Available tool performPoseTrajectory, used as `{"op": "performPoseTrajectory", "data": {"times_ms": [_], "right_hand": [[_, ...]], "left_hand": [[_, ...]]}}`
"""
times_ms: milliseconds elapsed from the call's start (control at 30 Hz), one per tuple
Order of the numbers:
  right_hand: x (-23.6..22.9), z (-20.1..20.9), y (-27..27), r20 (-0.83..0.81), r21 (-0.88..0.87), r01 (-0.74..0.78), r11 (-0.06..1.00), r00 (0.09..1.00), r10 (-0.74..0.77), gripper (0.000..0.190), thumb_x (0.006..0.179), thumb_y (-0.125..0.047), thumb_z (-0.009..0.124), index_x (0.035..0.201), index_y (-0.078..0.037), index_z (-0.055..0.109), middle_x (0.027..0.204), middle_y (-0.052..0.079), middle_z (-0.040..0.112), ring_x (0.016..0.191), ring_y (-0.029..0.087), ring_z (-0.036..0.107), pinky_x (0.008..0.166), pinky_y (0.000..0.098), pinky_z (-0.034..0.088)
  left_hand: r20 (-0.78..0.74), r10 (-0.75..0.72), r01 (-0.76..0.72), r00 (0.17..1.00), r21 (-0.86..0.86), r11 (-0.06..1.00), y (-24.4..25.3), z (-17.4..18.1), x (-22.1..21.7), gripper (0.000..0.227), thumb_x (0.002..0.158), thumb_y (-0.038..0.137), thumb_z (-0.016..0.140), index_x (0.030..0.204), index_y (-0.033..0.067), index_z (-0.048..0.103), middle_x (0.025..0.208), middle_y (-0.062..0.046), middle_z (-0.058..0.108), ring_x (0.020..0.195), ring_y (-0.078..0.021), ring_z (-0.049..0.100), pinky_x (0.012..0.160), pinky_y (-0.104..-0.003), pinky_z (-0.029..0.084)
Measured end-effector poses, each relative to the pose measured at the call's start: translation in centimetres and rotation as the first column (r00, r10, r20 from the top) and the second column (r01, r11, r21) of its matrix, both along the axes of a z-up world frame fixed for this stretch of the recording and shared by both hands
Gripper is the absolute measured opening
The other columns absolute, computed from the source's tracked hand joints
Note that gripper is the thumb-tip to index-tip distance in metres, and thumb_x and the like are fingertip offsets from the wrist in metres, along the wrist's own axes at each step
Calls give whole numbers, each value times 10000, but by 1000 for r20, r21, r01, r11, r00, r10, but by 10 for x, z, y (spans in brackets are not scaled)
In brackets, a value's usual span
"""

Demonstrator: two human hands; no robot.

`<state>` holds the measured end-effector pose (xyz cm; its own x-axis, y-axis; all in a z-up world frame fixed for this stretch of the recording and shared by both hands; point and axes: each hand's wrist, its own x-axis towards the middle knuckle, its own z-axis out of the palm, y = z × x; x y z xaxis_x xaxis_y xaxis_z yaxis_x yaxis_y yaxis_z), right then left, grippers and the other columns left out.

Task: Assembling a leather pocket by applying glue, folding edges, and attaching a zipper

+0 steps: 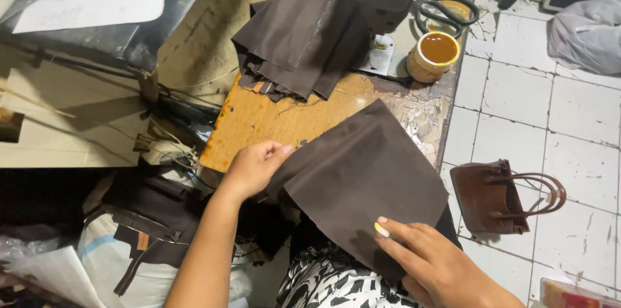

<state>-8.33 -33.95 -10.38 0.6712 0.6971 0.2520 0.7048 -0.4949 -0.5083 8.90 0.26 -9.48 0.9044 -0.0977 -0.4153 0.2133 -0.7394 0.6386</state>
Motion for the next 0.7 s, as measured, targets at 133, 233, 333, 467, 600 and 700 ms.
{"op": "performPoseTrajectory", "data": {"times_ms": [133,233,333,467,600,700], "right_hand": [[-5,-2,-18,-175,154,113,982,981,-86,685,806,-7,597,1481,-46,490,1557,228,467,1386,354,541,1100,442,454],[-1,-28,-30,-108,263,468,844,883,-456,598,876,-101,669,1449,-25,515,1506,198,536,1409,321,551,1210,423,410],[14,-65,-36,-100,182,839,512,534,-840,685,899,-221,701,1511,11,496,1454,245,510,1384,347,493,1166,451,398],[33,-78,-28,-793,195,973,124,230,-564,676,900,-116,639,1530,-2,422,1472,112,468,1145,237,602,1009,376,518],[40,-70,-19,-803,273,961,33,247,-543,600,933,-117,632,1494,11,462,1400,106,580,991,190,632,992,305,494],[51,-67,-24,-545,368,909,197,383,-746,585,923,-56,700,1453,67,485,1374,162,480,1081,200,630,985,316,527]], "left_hand": [[-22,-119,120,993,3,993,-10,-13,22,348,917,519,648,898,202,790,672,75,552,652,-86,474,638,-288,369],[-24,-216,207,976,-203,957,-12,-37,28,188,944,323,676,938,157,765,891,98,715,834,-37,597,793,-243,462],[84,-126,149,988,-364,920,-12,-50,24,177,993,277,644,921,135,720,843,90,629,801,-51,548,753,-242,450],[34,89,-69,995,-391,918,-4,-64,15,182,985,274,626,1013,120,719,875,57,685,800,-60,588,758,-248,471],[-72,119,-138,990,-383,913,1,-65,2,508,922,267,662,1398,94,623,1086,-45,729,968,-84,654,921,-233,503],[-67,-2,-32,998,-512,858,5,-70,-4,404,965,211,646,1340,67,608,900,-16,691,801,-69,595,747,-241,499]]}}
